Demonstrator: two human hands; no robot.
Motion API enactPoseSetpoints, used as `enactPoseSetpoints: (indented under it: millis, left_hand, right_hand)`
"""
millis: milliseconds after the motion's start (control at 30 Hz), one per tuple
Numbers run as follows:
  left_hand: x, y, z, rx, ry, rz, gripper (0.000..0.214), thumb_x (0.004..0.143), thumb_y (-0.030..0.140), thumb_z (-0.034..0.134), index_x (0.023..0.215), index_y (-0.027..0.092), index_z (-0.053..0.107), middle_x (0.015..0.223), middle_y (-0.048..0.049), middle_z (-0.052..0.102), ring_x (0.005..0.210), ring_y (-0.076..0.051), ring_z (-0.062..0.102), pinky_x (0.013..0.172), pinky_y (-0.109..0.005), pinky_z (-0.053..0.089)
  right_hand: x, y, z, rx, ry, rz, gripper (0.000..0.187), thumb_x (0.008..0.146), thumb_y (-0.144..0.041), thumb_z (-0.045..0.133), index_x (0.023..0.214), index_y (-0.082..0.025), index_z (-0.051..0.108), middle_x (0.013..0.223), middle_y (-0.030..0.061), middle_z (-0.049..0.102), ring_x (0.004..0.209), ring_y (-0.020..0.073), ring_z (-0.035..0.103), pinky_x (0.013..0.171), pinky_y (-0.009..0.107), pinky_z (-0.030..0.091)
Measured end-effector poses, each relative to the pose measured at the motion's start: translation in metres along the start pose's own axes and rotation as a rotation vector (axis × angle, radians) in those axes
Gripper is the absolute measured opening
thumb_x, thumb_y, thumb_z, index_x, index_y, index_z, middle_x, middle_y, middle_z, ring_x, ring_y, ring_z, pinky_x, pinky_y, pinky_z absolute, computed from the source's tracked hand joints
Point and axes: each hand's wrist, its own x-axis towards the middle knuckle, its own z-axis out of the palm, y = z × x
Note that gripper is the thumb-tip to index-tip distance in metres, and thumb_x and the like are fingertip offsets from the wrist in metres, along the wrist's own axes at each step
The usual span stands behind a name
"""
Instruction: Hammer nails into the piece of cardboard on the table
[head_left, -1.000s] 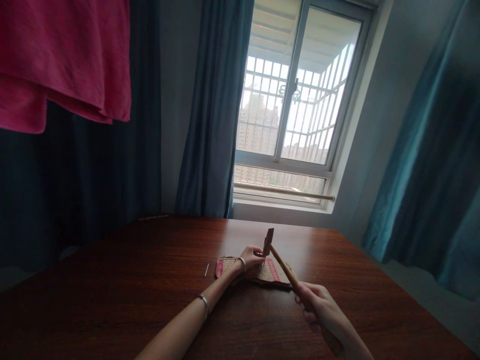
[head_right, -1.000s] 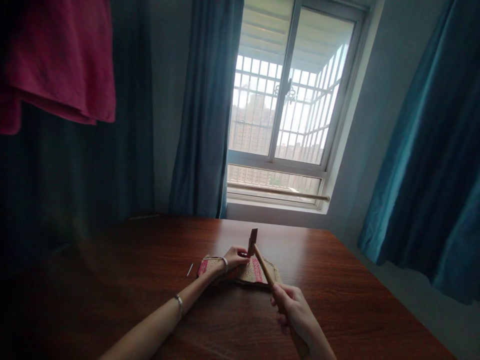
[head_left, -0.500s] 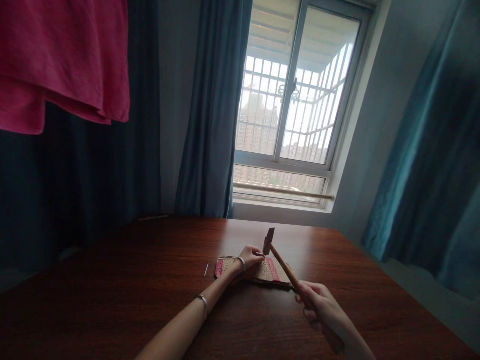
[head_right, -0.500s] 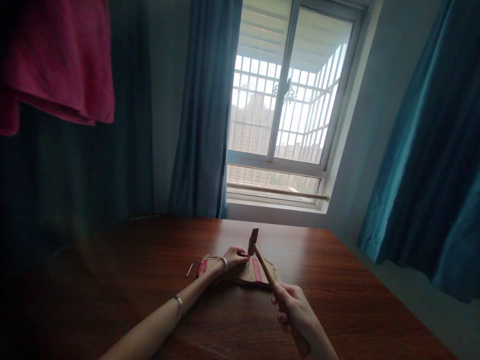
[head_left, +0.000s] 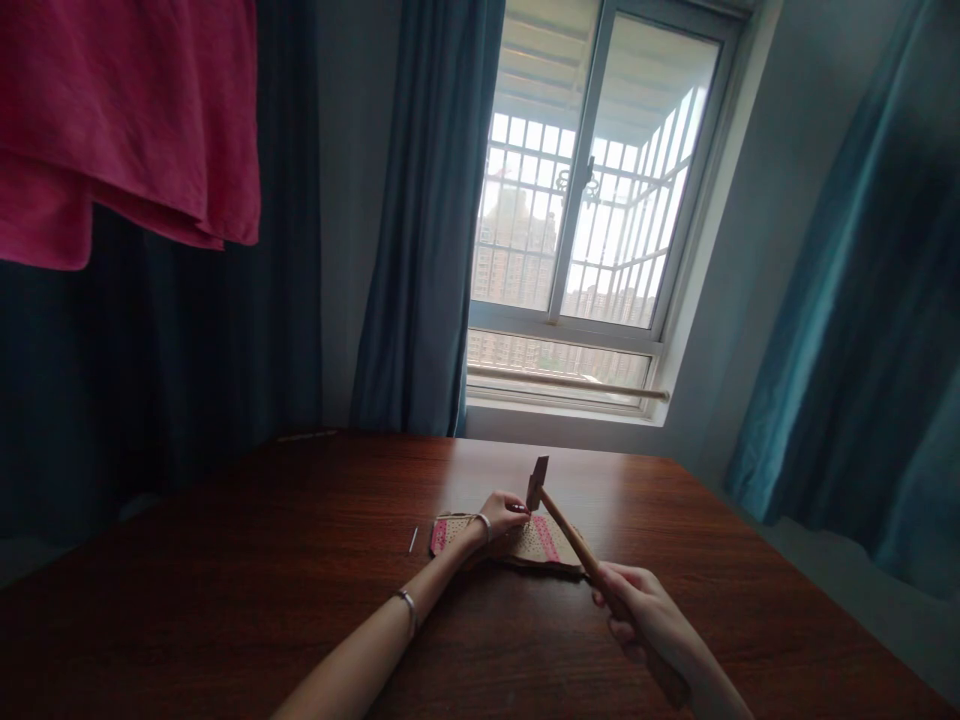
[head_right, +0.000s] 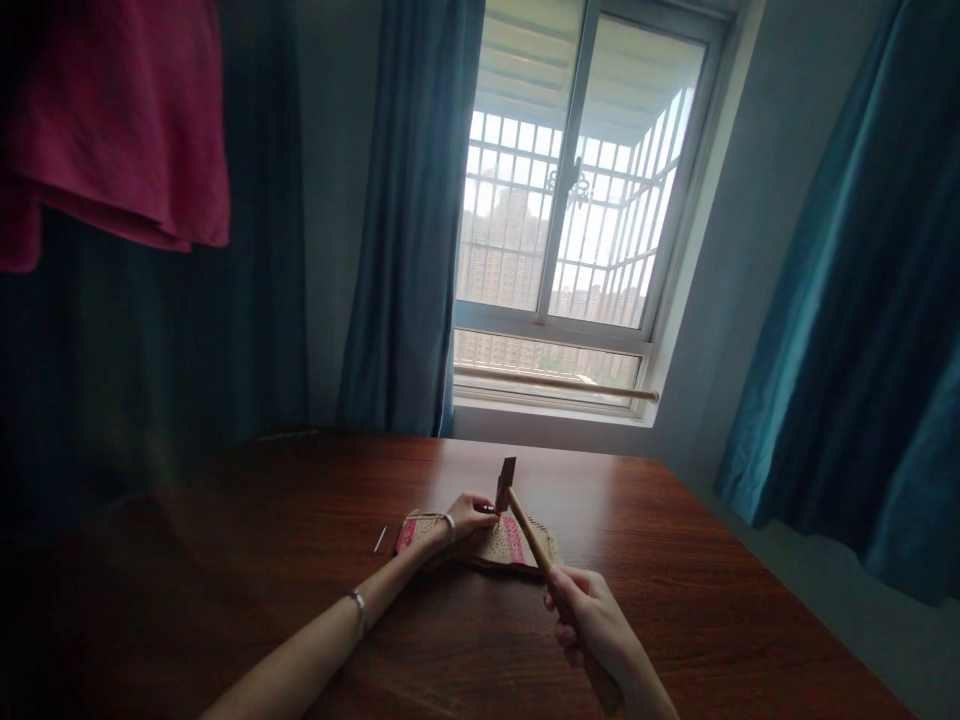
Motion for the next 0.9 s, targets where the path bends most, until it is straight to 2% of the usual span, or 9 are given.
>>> enactPoseSetpoints:
  millis: [400,633,800,900]
  left_hand:
    - [0.002,-0.004,0.001,0.036,0.021,-0.005,0.026,0.056,0.031,0.060,0.070,0.009,0.068,0.065,-0.0030,0.063,0.065,-0.015,0.054,0.056,-0.020,0.038]
    - [0.003,-0.007,0.001,0.005,0.016,0.001,0.027,0.055,0.030,0.062,0.070,0.009,0.068,0.066,-0.0039,0.063,0.064,-0.015,0.055,0.055,-0.021,0.038]
    - [0.002,-0.004,0.001,-0.001,0.015,-0.014,0.026,0.054,0.030,0.062,0.068,0.008,0.068,0.062,-0.0032,0.062,0.061,-0.015,0.054,0.054,-0.021,0.037]
    - [0.002,-0.003,0.001,0.005,0.018,-0.007,0.028,0.055,0.032,0.062,0.069,0.008,0.068,0.063,-0.0033,0.063,0.061,-0.015,0.054,0.054,-0.021,0.037]
  right_hand:
    - [-0.002,-0.001,0.006,0.032,0.046,0.015,0.045,0.065,-0.060,0.055,0.066,-0.016,0.047,0.051,-0.0067,0.036,0.032,0.0017,0.032,0.026,0.013,0.019]
    - [0.002,-0.001,0.008,0.050,0.055,-0.021,0.044,0.065,-0.059,0.055,0.067,-0.016,0.048,0.061,-0.0030,0.046,0.033,0.0018,0.035,0.026,0.015,0.023]
    - [0.002,-0.005,0.005,-0.024,0.011,-0.010,0.045,0.066,-0.060,0.053,0.065,-0.016,0.048,0.049,-0.0070,0.036,0.032,0.0027,0.033,0.027,0.014,0.023]
    - [0.002,-0.008,0.005,-0.044,0.023,-0.037,0.046,0.066,-0.062,0.051,0.066,-0.016,0.047,0.048,-0.0077,0.035,0.031,0.0026,0.032,0.027,0.014,0.022]
